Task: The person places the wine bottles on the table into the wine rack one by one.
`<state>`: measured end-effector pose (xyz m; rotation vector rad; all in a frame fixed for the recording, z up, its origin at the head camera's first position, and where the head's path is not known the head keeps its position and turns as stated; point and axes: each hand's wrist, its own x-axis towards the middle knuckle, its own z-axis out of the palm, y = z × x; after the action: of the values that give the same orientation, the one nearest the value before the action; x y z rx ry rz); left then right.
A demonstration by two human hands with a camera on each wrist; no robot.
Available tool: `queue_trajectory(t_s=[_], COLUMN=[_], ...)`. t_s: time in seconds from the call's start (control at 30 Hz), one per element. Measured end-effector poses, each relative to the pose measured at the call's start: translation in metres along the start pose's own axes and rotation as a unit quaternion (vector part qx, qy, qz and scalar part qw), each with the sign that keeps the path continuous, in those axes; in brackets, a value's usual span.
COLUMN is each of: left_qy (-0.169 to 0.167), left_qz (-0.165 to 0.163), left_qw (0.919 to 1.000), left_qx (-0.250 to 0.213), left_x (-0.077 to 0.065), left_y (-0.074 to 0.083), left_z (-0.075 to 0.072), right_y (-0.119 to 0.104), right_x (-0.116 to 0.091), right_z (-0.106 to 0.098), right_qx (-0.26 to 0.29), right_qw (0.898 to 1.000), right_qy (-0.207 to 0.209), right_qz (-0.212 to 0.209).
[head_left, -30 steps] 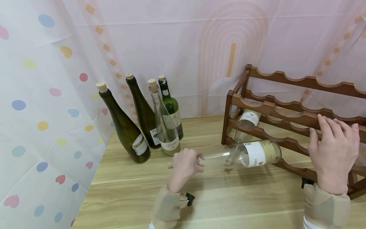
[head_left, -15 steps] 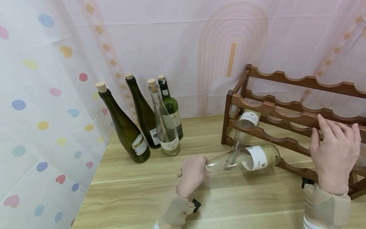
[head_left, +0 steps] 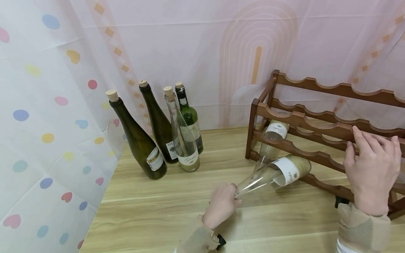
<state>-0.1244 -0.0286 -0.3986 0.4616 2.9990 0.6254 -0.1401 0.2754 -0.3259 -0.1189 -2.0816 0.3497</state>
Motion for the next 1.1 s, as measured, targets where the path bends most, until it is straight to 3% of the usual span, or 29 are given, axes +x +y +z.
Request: queue_trajectory(t_s=[0.17,0.3,0.53,0.77,1.1], left_qy=[-0.059,-0.088,-0.088,-0.097,-0.097], left_qz=[-0.015,-0.027,-0.020,-0.067,-0.135], left_qw=[0.9915,0.9806,0.9706,0.9530,0.9371], left_qx=[-0.115,-0.173,-0.223,-0.279,-0.307], left_x=[-0.006,-0.009,-0.009,-0.003,0.014], left_y=[0.003,0.009,0.026,0.045,0.072], left_z=[0.011,0.018,0.035,0.050,0.070], right_y=[0.000,0.001,0.002,0.002,0.001], right_x=[0.000,0.000,0.000,-0.001,0.000], right_z=[0.001,0.001,0.000,-0.001,-0.001], right_qx=[0.004,0.005,0.005,-0.011,-0.009], right_qw=[1.000,1.000,1.000,1.000,1.000], right_qy=[0.005,0.005,0.004,-0.014,-0.017], right_qz=[-0.001,-0.001,0.000,-0.003,-0.007])
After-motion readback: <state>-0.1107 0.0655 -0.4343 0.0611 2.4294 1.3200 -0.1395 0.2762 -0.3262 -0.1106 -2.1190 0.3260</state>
